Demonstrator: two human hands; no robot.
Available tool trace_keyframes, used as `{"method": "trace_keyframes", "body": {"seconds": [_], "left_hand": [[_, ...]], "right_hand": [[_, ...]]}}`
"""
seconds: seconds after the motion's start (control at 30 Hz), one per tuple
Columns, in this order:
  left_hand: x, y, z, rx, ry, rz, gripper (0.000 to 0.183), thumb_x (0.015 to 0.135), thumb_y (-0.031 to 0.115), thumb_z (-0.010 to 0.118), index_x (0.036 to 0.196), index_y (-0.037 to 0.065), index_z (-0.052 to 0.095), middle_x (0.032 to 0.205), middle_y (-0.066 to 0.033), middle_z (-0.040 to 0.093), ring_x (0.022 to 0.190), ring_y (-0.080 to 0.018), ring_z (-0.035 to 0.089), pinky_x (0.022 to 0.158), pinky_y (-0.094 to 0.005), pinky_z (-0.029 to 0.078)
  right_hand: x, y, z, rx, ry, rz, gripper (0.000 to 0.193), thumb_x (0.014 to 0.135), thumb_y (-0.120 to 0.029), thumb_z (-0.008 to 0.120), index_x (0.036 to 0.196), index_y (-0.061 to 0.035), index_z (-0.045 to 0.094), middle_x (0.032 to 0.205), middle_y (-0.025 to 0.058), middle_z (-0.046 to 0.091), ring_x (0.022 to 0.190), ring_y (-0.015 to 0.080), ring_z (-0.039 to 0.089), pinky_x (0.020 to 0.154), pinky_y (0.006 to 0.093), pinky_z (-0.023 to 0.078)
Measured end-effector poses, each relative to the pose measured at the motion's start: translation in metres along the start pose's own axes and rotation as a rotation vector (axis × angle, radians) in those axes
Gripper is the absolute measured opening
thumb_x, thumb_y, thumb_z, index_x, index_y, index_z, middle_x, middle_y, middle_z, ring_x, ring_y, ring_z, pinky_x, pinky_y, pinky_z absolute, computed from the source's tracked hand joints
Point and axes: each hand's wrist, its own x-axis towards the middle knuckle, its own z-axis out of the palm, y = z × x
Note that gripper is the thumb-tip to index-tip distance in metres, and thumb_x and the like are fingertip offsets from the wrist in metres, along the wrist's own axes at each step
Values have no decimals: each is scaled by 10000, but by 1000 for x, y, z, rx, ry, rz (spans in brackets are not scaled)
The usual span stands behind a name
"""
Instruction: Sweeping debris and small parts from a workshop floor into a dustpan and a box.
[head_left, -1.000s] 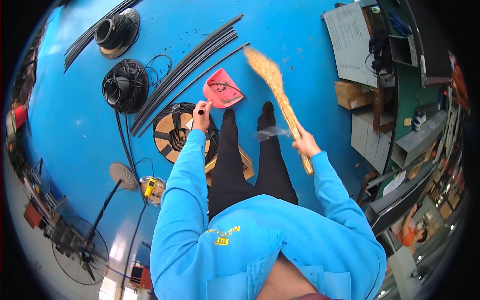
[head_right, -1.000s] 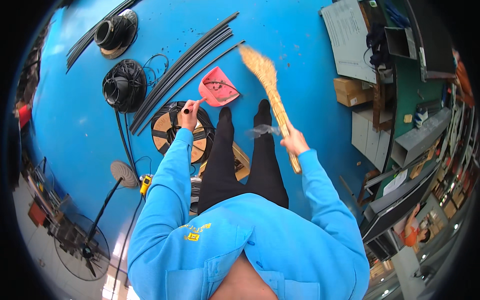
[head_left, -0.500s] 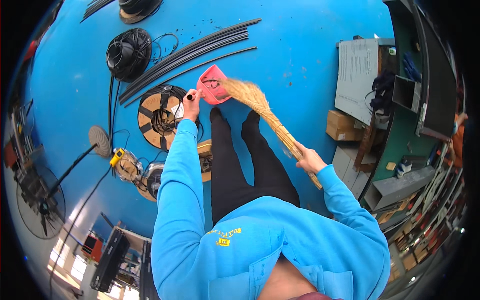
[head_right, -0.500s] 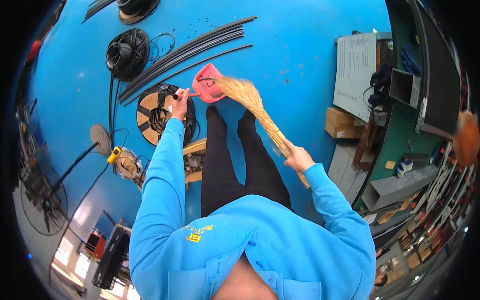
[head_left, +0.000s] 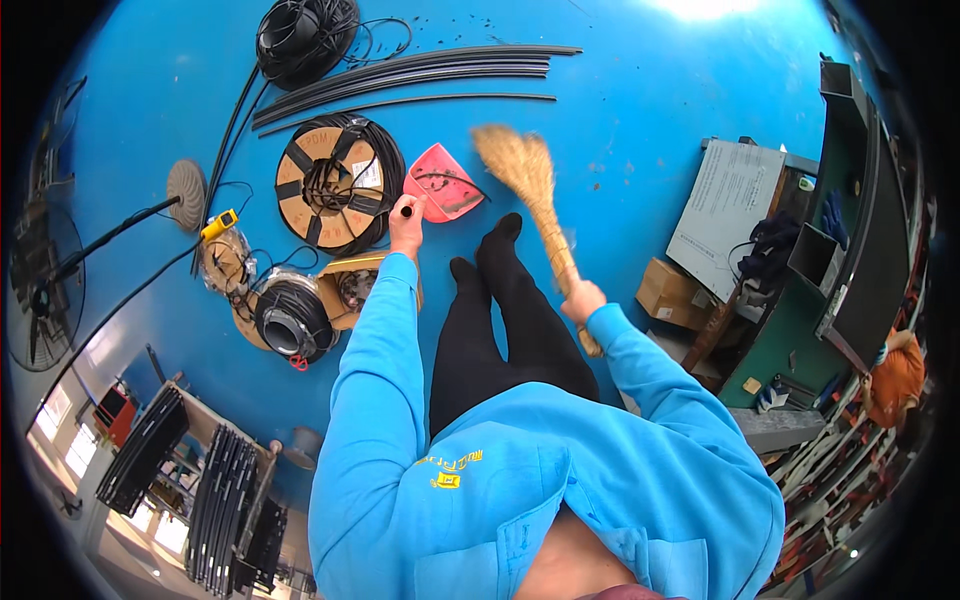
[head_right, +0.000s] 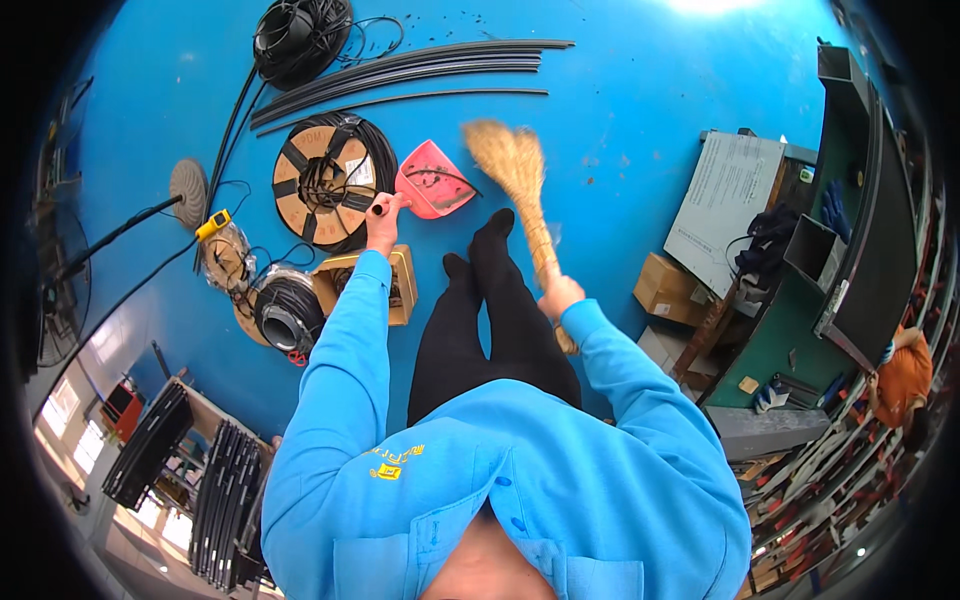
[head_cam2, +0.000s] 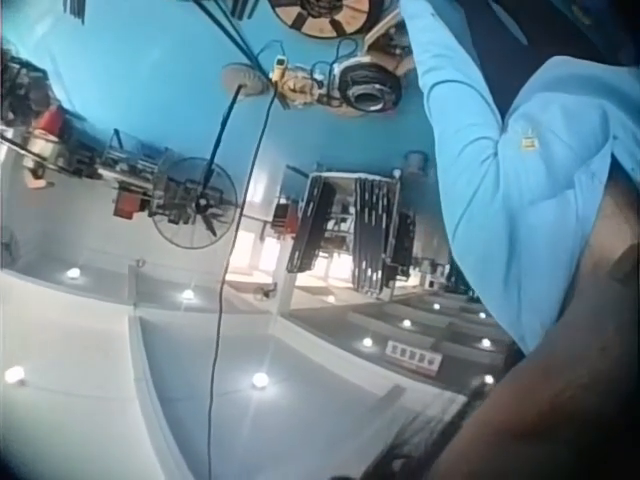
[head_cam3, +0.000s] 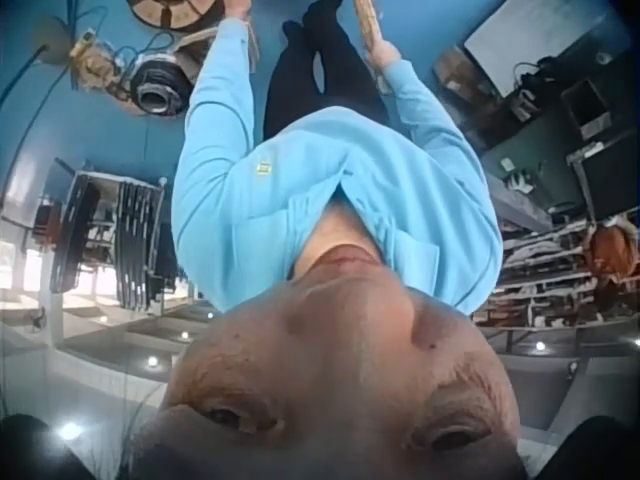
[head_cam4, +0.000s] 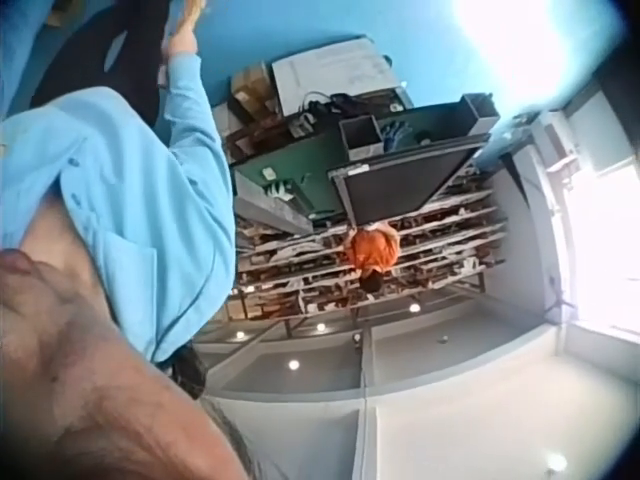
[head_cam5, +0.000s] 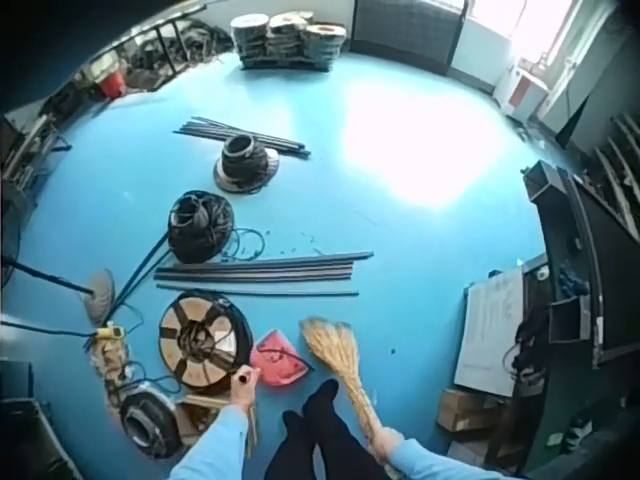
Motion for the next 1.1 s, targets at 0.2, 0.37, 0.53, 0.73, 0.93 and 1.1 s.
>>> {"method": "trace_keyframes", "body": {"seconds": [0.2, 0.37, 0.53, 0.73, 0.93, 1.1], "left_hand": [[-13, -23, -8, 3, 46, 59, 253, 822, 182, 603, 672, 33, 466, 627, -30, 462, 575, -162, 384, 563, -296, 357], [-42, -23, -24, 29, 22, 44, 258, 817, 175, 606, 658, 36, 458, 639, -35, 464, 586, -172, 398, 575, -296, 363], [-85, -37, -34, 39, 77, 105, 246, 838, 177, 589, 669, 36, 478, 608, -9, 454, 567, -138, 394, 565, -264, 358], [-111, -45, -22, 32, 108, 109, 261, 840, 176, 590, 663, 34, 460, 633, -7, 448, 580, -134, 384, 565, -262, 351], [-122, -50, -34, -4, 161, 107, 266, 836, 173, 590, 658, 35, 448, 645, -13, 448, 595, -145, 390, 579, -269, 353], [-155, -65, -76, -132, 179, 77, 221, 817, 150, 601, 674, 36, 476, 681, -39, 497, 625, -172, 423, 609, -283, 371]], "right_hand": [[-52, 23, -27, 519, -291, -158, 819, 633, -44, 613, 1381, -125, 290, 1199, 169, 493, 957, 321, 532, 779, 323, 457], [-78, 35, -37, 562, -125, -99, 805, 641, -37, 596, 1382, -127, 294, 1063, 145, 559, 743, 272, 571, 649, 322, 477], [-24, 38, -8, 238, 144, -111, 800, 642, -47, 604, 1372, -124, 284, 967, 213, 596, 694, 321, 604, 586, 380, 489], [-34, 0, 82, -198, 36, -52, 755, 634, -62, 595, 1332, -128, 313, 964, 205, 611, 788, 374, 602, 680, 423, 491], [-123, 19, 49, 185, -174, -162, 832, 620, -31, 619, 1378, -164, 302, 1138, 166, 533, 901, 293, 555, 741, 335, 465], [-182, 26, 3, 403, -173, -74, 830, 606, 27, 584, 1377, -108, 305, 1258, 136, 458, 1003, 261, 503, 846, 282, 416]]}}
